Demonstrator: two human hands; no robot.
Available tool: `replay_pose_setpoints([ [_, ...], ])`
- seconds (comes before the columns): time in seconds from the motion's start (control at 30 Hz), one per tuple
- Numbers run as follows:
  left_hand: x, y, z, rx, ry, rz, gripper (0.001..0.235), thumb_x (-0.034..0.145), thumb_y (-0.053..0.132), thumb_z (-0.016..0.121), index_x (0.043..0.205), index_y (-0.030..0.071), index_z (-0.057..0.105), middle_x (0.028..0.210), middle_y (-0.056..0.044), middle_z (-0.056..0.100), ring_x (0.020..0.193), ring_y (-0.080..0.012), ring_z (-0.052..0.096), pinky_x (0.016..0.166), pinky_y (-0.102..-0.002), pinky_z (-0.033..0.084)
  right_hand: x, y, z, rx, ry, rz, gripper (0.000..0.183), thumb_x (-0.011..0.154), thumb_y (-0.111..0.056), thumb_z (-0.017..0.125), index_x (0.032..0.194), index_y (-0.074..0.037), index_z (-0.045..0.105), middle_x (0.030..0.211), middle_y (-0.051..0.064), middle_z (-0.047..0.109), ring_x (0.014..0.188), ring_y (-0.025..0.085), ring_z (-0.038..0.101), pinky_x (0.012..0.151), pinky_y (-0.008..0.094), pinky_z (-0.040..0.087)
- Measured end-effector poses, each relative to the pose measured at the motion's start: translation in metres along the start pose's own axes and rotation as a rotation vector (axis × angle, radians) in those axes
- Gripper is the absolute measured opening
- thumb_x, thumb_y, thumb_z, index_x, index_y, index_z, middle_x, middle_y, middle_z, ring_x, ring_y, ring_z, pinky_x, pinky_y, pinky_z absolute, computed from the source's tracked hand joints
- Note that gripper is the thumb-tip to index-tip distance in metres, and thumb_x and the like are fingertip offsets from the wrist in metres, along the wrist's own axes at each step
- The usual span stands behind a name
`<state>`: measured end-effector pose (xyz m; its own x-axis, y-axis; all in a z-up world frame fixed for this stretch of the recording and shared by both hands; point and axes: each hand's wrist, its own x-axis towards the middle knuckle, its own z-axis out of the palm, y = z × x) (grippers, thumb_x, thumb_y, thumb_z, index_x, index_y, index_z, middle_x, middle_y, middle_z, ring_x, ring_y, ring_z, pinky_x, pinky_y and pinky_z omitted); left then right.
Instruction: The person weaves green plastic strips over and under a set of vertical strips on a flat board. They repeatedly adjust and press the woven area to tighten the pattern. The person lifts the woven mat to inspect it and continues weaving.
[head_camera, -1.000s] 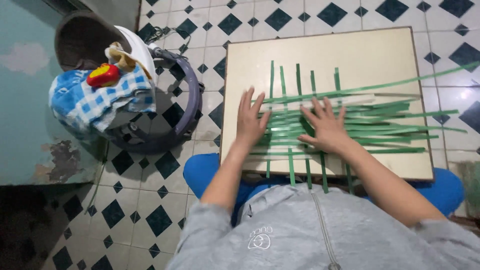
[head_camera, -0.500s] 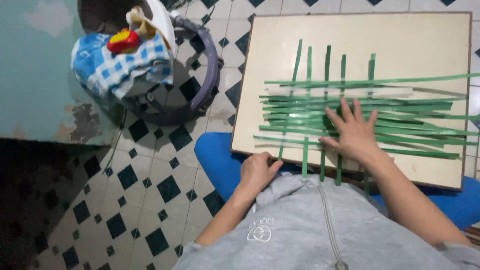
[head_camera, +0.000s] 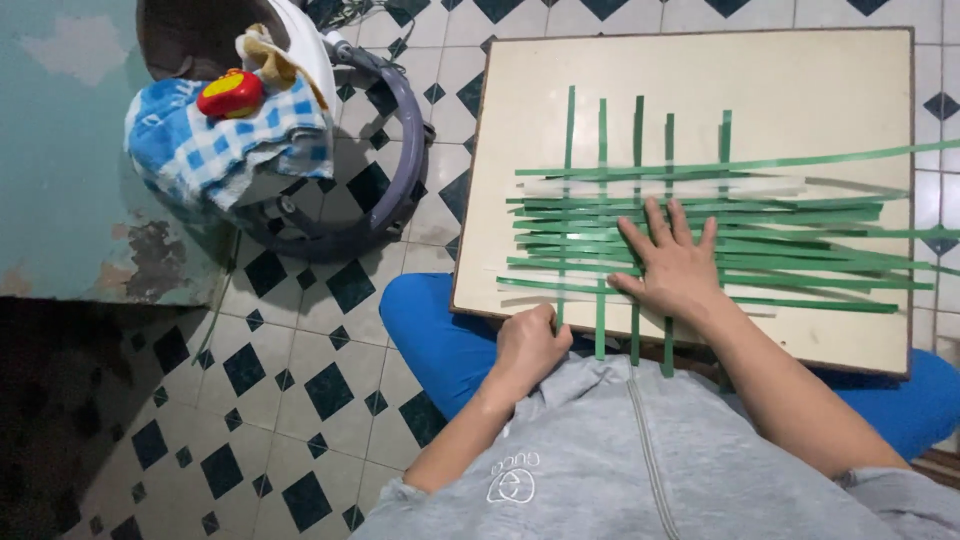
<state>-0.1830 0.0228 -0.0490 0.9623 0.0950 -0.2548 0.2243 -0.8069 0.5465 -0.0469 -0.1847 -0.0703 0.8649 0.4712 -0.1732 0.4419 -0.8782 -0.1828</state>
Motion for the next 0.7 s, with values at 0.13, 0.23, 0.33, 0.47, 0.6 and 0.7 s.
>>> replay_pose_setpoints([
  [0.13,0.002,-0.006,0.004,-0.017,0.026,0.005,0.023,0.079,0.028,0.062,0.066,0.011,0.054,0.059,-0.012,0.061,0.063,-0.0346,0.067,0.053,-0.037,0.053,0.0,-0.004,-0.005,-0.02,-0.011,0.018,0.081,0.081,-0.073,0.046,0.152,-0.036,0.033,0.165,0.008,0.018,0.152,0.036,0.011,0.11,0.073,0.007],
  [0.23,0.001,0.005,-0.016,-0.043,0.042,0.017,0.028,0.08,0.034,0.066,0.067,0.011,0.057,0.058,-0.01,0.062,0.063,-0.0312,0.068,0.054,-0.035,0.053,0.002,-0.003,-0.004,-0.029,-0.025,0.028,0.082,0.081,-0.076,0.043,0.152,-0.036,0.032,0.166,0.008,0.016,0.152,0.035,0.009,0.109,0.073,0.006],
  [0.33,0.018,0.018,-0.05,-0.083,0.1,0.098,0.044,0.075,0.046,0.076,0.072,0.003,0.066,0.067,-0.022,0.066,0.072,-0.0427,0.068,0.062,-0.048,0.054,0.004,-0.001,-0.01,-0.042,-0.058,0.04,0.084,0.08,-0.077,0.044,0.152,-0.037,0.029,0.165,0.008,0.015,0.152,0.035,0.008,0.11,0.073,0.007],
  [0.47,0.084,0.024,-0.079,0.404,-0.011,0.487,0.067,0.068,0.044,0.083,0.121,0.012,0.057,0.122,-0.017,0.051,0.119,-0.0373,0.046,0.098,-0.05,0.042,0.002,-0.006,-0.039,-0.044,-0.18,0.001,0.099,0.068,-0.077,0.061,0.152,-0.037,0.028,0.165,0.009,0.013,0.15,0.038,0.011,0.108,0.075,0.012],
  [0.6,0.112,0.061,-0.109,0.636,-0.352,0.374,0.112,0.06,0.046,0.09,0.15,0.013,0.033,0.158,-0.023,0.02,0.147,-0.0428,0.015,0.116,-0.062,0.017,0.009,0.012,-0.042,-0.111,-0.262,-0.022,0.121,0.053,-0.065,0.086,0.153,-0.035,0.026,0.164,0.013,0.016,0.149,0.043,0.012,0.103,0.079,0.015],
  [0.7,0.119,0.067,-0.104,0.612,-0.373,0.332,0.114,0.058,0.044,0.093,0.149,0.014,0.031,0.156,-0.023,0.022,0.145,-0.0438,0.019,0.113,-0.059,0.027,0.006,0.012,-0.054,-0.047,-0.306,0.014,0.124,0.053,-0.059,0.09,0.154,-0.039,0.021,0.165,0.009,0.01,0.15,0.041,0.008,0.103,0.078,0.016],
])
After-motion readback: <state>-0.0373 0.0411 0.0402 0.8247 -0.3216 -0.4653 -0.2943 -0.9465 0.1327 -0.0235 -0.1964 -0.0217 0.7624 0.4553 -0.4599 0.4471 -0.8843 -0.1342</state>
